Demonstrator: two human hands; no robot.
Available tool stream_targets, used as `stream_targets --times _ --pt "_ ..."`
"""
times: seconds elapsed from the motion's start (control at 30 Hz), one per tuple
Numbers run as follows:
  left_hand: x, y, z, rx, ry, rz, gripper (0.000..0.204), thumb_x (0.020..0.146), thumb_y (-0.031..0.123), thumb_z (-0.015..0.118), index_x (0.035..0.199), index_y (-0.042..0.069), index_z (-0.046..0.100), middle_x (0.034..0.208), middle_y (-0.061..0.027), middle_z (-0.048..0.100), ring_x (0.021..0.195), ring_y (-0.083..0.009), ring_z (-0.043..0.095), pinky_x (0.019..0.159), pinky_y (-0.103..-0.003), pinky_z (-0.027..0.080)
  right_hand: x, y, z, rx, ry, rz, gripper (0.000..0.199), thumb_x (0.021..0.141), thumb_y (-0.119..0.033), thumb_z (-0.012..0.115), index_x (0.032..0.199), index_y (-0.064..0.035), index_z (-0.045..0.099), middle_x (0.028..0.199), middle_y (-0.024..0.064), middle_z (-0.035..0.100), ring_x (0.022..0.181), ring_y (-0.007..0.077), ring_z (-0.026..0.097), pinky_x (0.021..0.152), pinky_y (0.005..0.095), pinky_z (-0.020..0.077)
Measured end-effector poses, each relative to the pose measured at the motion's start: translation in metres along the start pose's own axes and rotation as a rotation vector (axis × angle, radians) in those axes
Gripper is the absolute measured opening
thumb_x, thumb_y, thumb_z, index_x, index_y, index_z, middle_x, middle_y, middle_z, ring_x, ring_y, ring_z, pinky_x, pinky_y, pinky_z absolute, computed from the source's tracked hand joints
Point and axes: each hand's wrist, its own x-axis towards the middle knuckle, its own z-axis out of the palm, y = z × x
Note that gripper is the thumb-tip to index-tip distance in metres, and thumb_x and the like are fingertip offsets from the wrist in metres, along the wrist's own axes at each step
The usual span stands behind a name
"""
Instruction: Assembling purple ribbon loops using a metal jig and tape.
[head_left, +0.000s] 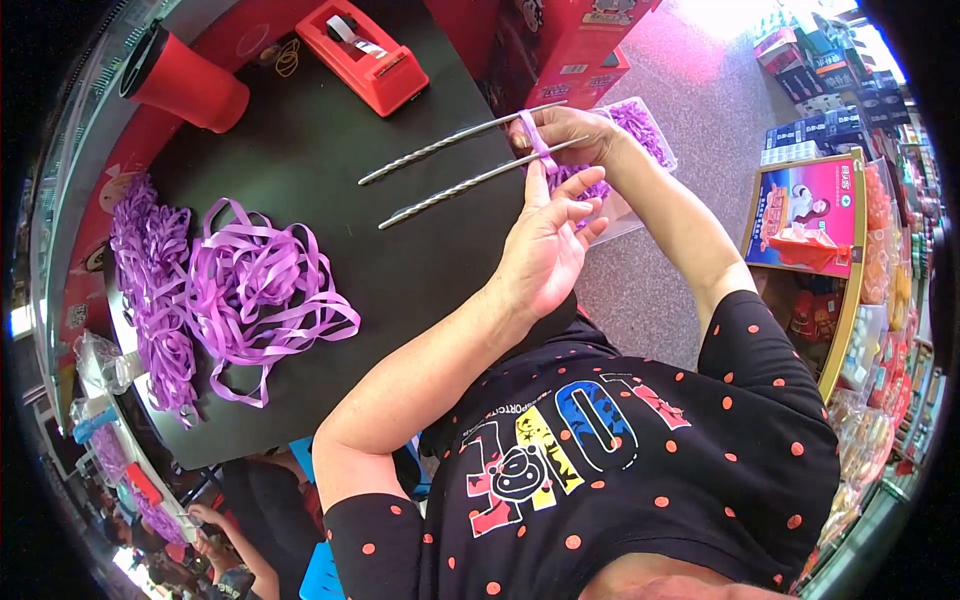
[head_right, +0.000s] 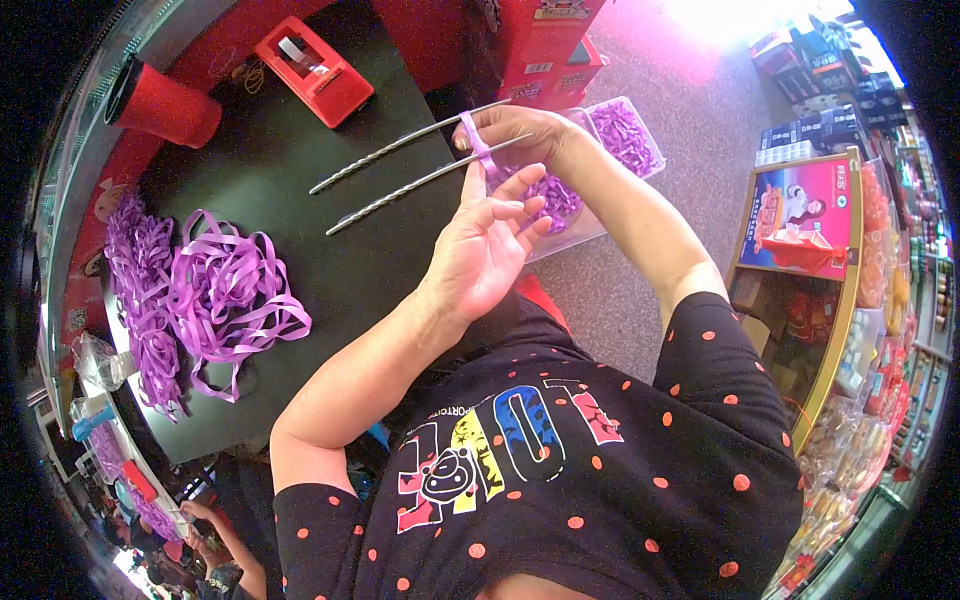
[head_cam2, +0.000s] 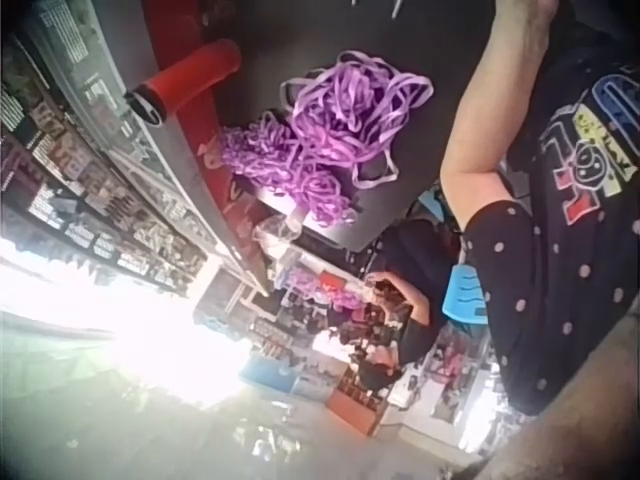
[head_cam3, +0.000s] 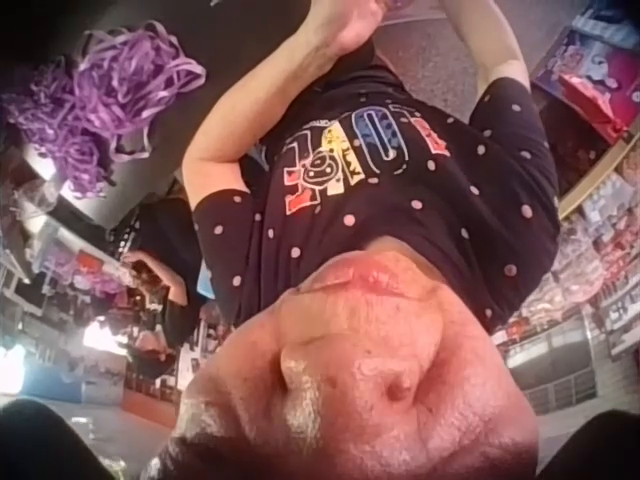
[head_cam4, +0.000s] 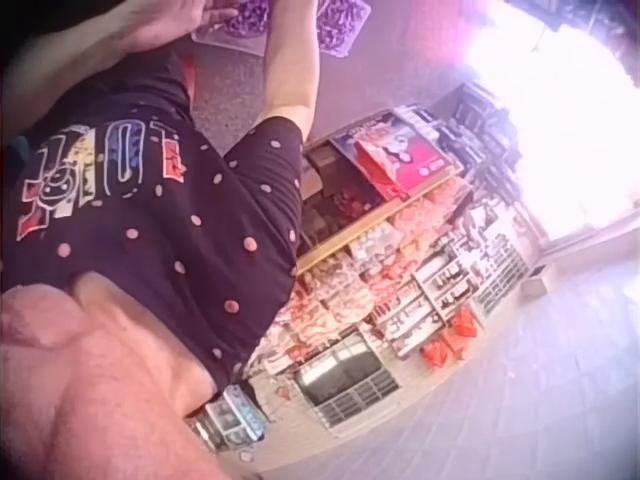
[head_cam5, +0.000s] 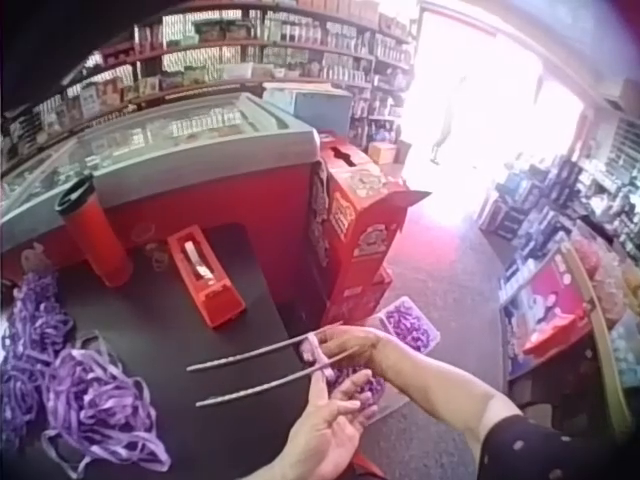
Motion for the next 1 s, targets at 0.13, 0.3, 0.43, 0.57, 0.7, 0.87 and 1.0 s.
stream_targets --times 0.13,0.3,0.43,0.57,0.7,0.87,1.0 --pt "0.0 0.001 -0.001 0.006 -0.007 0.009 0.08 0.079 -0.001 0.051 0.146 0.024 0.014 0.124 -0.0086 0.049 0.099 -0.0179 0.049 0.092 -0.038 0.04 0.01 0.005 0.002 -0.009 -0.146 -0.043 0.02 0.086 -0.021 0.066 0.095 -0.0034 0.061 0.083 -0.0011 0.059 0.073 0.0066 0.054 0.066 0.0221 0.045" --pt "-0.001 0.002 -0.001 0.002 -0.001 0.007 0.082 0.08 0.0 0.051 0.146 0.023 0.01 0.123 -0.0085 0.05 0.1 -0.0177 0.049 0.092 -0.038 0.04 -0.003 0.011 0.015 -0.223 0.107 -0.005 0.027 0.089 -0.033 0.062 0.098 -0.0076 0.061 0.084 -0.0032 0.059 0.078 0.0056 0.052 0.068 0.0225 0.0436" --pt "0.0 0.001 -0.001 0.009 0.006 0.0 0.08 0.079 -0.001 0.05 0.145 0.022 0.011 0.123 -0.0085 0.05 0.101 -0.018 0.049 0.092 -0.038 0.04 -0.024 -0.013 0.024 -0.882 0.32 0.15 0.038 0.087 -0.034 0.064 0.103 -0.0003 0.064 0.091 0.0032 0.064 0.086 0.0083 0.056 0.076 0.026 0.0456" --pt "0.001 0.001 -0.004 0.037 -0.08 -0.004 0.089 0.08 -0.001 0.05 0.147 0.022 -0.002 0.124 -0.0062 0.048 0.108 -0.0151 0.044 0.091 -0.036 0.036 -0.06 -0.047 0.034 -1.123 0.585 0.082 0.02 0.087 -0.017 0.06 0.095 0.0003 0.064 0.076 -0.0001 0.06 0.072 0.0061 0.052 0.064 0.0259 0.0425" --pt "0.002 -0.001 -0.005 0.031 -0.069 0.009 0.08 0.081 -0.001 0.049 0.145 0.022 0.007 0.122 -0.0054 0.049 0.106 -0.0146 0.044 0.091 -0.036 0.036 -0.062 -0.058 0.077 -1.204 0.623 -0.392 0.019 0.082 -0.012 0.062 0.1 -0.0037 0.065 0.083 0.0021 0.059 0.075 0.011 0.055 0.066 0.0295 0.0452" --pt "0.002 0.0 0.0 0.007 -0.076 0.01 0.075 0.08 -0.001 0.05 0.142 0.023 0.015 0.121 -0.0048 0.049 0.104 -0.0141 0.045 0.088 -0.035 0.035 -0.057 -0.063 0.086 -1.956 0.226 -0.744 0.043 0.068 -0.01 0.066 0.11 -0.0182 0.066 0.095 0.0053 0.053 0.087 0.0234 0.056 0.075 0.0343 0.0497" --pt "0.002 -0.001 0.002 0.036 -0.076 0.014 0.074 0.08 -0.001 0.05 0.14 0.024 0.017 0.12 -0.0049 0.049 0.104 -0.0137 0.045 0.088 -0.035 0.035 -0.082 -0.056 0.054 -1.944 0.255 -0.592 0.045 0.069 -0.002 0.061 0.111 -0.0187 0.067 0.098 0.0067 0.055 0.092 0.0234 0.056 0.081 0.034 0.0486"
